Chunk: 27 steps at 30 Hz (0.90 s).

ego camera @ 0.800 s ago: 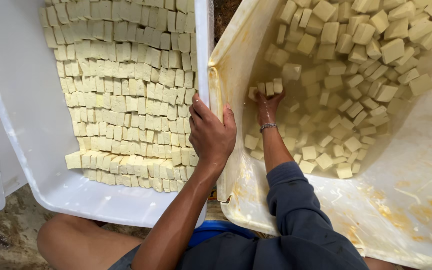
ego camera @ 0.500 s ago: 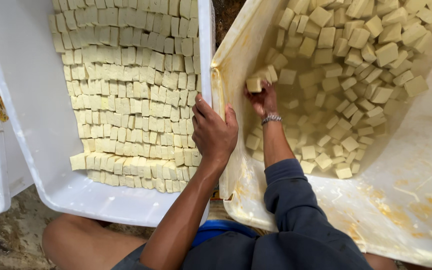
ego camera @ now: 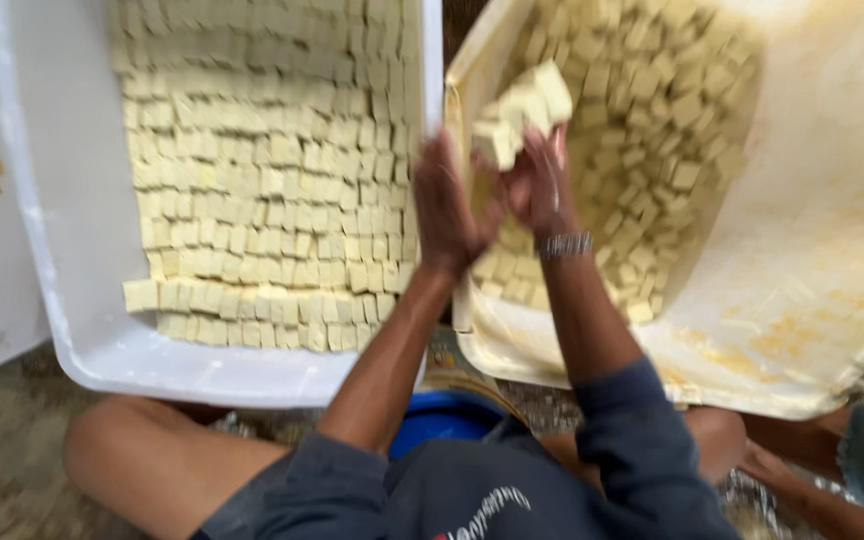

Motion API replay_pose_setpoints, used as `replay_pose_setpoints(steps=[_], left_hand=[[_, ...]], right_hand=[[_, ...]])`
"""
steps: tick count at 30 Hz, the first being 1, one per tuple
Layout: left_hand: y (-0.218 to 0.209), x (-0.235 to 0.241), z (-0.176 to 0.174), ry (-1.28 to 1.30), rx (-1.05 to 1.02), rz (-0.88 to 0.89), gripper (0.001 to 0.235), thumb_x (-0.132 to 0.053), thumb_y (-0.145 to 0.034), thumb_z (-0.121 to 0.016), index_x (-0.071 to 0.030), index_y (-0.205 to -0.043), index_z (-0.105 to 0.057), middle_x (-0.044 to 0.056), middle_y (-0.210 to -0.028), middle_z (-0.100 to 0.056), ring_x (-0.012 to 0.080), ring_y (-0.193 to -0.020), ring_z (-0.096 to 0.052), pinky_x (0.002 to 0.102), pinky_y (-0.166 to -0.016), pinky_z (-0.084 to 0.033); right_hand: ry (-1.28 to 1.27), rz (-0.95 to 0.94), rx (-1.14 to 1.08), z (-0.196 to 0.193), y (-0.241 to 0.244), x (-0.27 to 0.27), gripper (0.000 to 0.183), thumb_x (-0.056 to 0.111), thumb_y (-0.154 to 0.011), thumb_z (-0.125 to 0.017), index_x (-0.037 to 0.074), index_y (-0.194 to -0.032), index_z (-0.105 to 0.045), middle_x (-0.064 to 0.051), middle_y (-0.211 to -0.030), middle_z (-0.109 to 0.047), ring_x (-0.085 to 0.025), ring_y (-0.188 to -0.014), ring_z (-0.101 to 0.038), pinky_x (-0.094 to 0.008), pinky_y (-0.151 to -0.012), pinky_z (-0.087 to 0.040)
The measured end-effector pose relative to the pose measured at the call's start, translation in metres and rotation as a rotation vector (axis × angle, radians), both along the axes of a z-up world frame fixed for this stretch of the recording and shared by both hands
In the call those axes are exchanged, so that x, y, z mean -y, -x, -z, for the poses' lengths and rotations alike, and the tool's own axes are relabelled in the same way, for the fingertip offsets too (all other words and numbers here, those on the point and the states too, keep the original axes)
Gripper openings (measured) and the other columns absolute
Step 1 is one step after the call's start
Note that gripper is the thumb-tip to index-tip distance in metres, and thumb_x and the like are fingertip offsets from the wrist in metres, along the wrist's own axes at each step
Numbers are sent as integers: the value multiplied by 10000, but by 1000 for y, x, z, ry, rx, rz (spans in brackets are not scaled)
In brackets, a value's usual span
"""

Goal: The person repeatedly scoops small tofu cubes from a water-filled tub and places them into a white tray, arranging them in neat rows. The process continues with consistent hand movements, filling the tray with tofu cubes.

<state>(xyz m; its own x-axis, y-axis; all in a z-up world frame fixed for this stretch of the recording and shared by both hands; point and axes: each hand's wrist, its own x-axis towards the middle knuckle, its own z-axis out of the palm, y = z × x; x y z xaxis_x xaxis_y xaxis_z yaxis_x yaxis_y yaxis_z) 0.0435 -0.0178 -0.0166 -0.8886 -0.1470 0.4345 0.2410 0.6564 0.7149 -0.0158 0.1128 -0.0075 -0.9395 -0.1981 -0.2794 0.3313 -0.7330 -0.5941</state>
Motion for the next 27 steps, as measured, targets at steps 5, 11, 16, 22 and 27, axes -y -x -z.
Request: replay_pose_setpoints(steps=[5, 11, 16, 22, 27], left_hand=[[-68, 26, -13, -379, 51, 17, 612, -300, -1127, -495, -31, -1617, -244, 255, -1578, -453, 383, -1487, -471, 498, -1254, -413], [-123, 118, -17, -1633, 249, -120, 462, -308, -1076, -478, -49, -1450, -398, 183, -1326, -596, 284, -1206, -610, 431, -1068, -521], [-153, 171, -11, -1821, 436, -75, 571, -542, -1096, -452, -39, -1363, -488, 145, -1218, -616, 246, -1092, -596, 396, -916, -534], [-140, 216, -8, -1607, 623, -48, 908, -795, -891, -323, -57, -1399, -472, 103, -1100, -667, 193, -1012, -695, 314, -850, -620], [-115, 264, 27, -1484, 727, 152, 1147, -898, -858, -252, 37, -1440, -571, 149, -957, -625, 271, -886, -647, 397, -796, -610]], right_hand=[[-192, -34, -19, -27, -93, 51, 661, 180, -1041, -669, 101, -1562, -271, -202, -1404, -570, -329, -1291, -605, -477, -1074, -567], [-459, -104, -251, -35, -149, 120, 811, 98, -950, -755, 133, -1563, -225, -99, -1415, -487, -233, -1281, -564, -412, -1080, -549], [-1048, -275, -977, -30, -164, 148, 879, 97, -920, -860, 160, -1550, -251, -102, -1510, -409, -285, -1398, -530, -451, -1178, -506], [-1342, -496, -1255, -19, -135, 200, 1004, 212, -825, -914, 158, -1570, -242, -203, -1549, -450, -454, -1419, -467, -493, -1087, -493], [-1469, -508, -1157, -1, -107, 227, 1064, 205, -901, -927, 218, -1641, -163, -208, -1536, -545, -405, -1294, -624, -608, -1111, -449]])
